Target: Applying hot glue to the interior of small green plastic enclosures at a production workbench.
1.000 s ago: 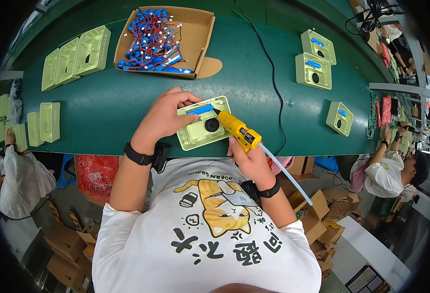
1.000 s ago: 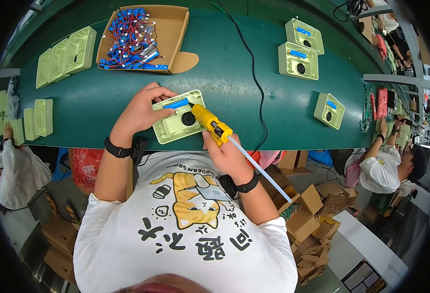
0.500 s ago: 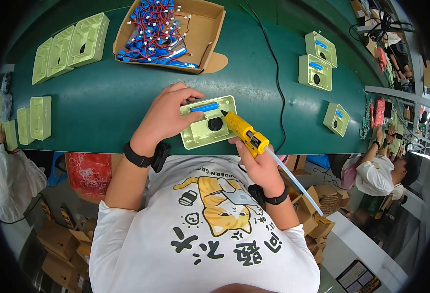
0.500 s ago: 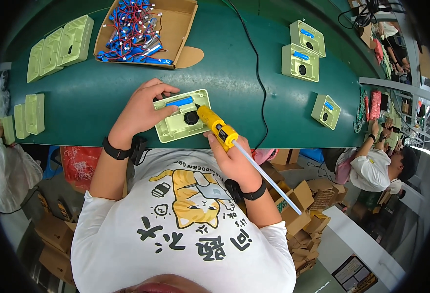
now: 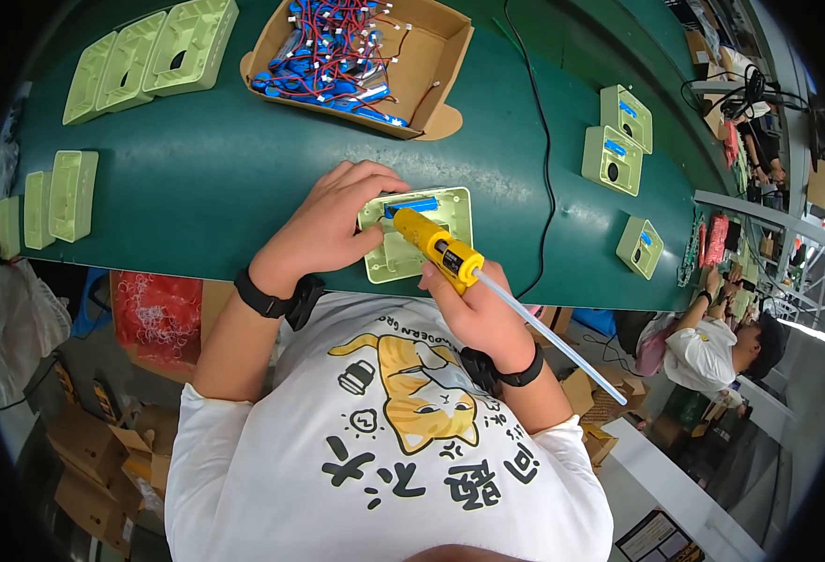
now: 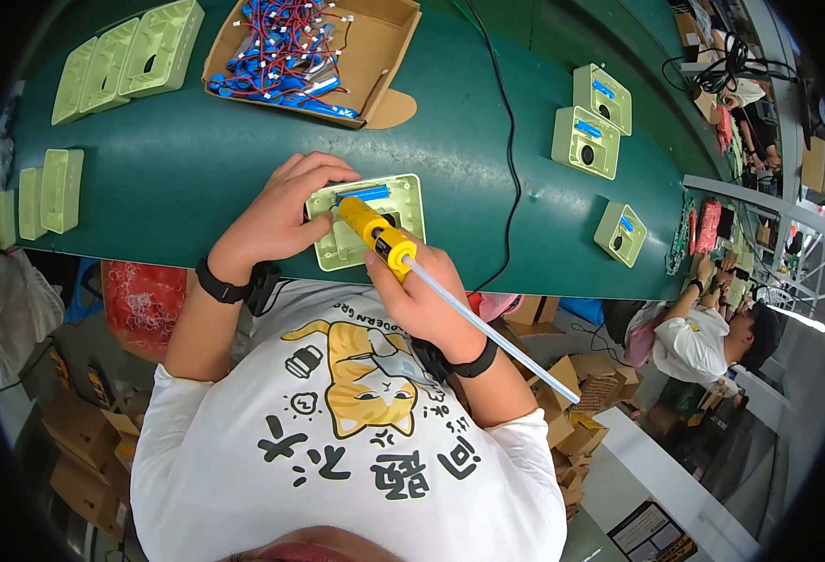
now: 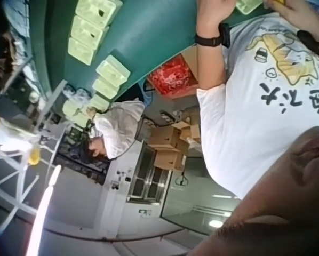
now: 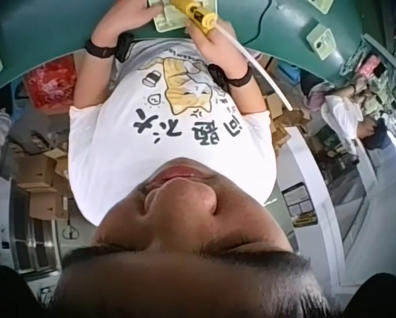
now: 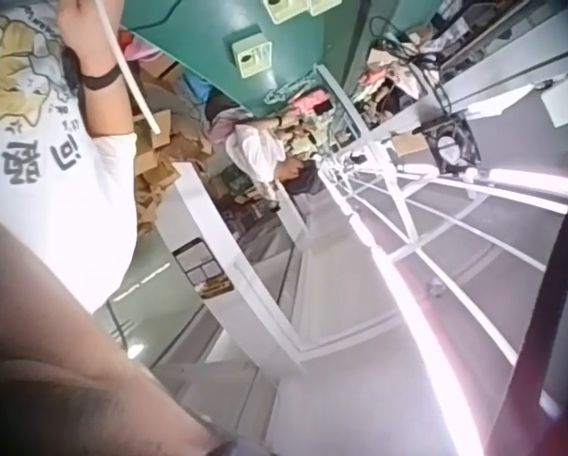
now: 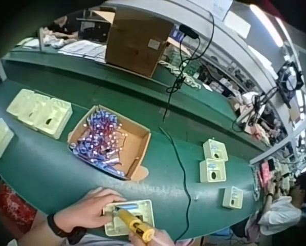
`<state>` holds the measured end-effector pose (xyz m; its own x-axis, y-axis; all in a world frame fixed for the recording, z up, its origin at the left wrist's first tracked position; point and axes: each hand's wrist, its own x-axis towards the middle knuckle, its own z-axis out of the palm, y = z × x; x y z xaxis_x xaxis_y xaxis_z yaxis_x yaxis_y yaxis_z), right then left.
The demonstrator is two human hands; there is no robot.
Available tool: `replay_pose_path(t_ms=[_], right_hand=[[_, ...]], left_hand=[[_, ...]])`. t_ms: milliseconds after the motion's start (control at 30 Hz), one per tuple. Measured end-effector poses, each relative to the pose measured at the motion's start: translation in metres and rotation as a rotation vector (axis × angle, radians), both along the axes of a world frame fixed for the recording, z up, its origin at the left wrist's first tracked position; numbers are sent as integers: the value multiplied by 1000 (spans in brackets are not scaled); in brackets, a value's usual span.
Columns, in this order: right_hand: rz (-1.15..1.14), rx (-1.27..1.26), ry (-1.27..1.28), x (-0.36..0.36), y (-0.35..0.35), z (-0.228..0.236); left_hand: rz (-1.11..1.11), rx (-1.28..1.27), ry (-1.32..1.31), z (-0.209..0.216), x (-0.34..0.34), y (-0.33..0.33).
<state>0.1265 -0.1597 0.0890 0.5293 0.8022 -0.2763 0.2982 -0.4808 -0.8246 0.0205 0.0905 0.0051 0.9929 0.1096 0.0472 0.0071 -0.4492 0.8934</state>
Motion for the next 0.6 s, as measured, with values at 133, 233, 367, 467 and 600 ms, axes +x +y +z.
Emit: replay_pose_path(t_ms=[133,233,367,467,600], right_hand=[[7,-39,-30,-3,4,3],[6,-91,-68,-6,2,4],[8,-74,-143,-11,0,-1],[22,-68,-172,-12,-1,-3],[-83,-13,12,-14,-2,-1]], left_hand=[[13,5,-8,-3,0,-1],[24,6,-16,-4,0,-2],[26,11,-25,-4,0,-2],[21,6,-23,-4,1,-2],[33,15,-24,-3,1,-3]])
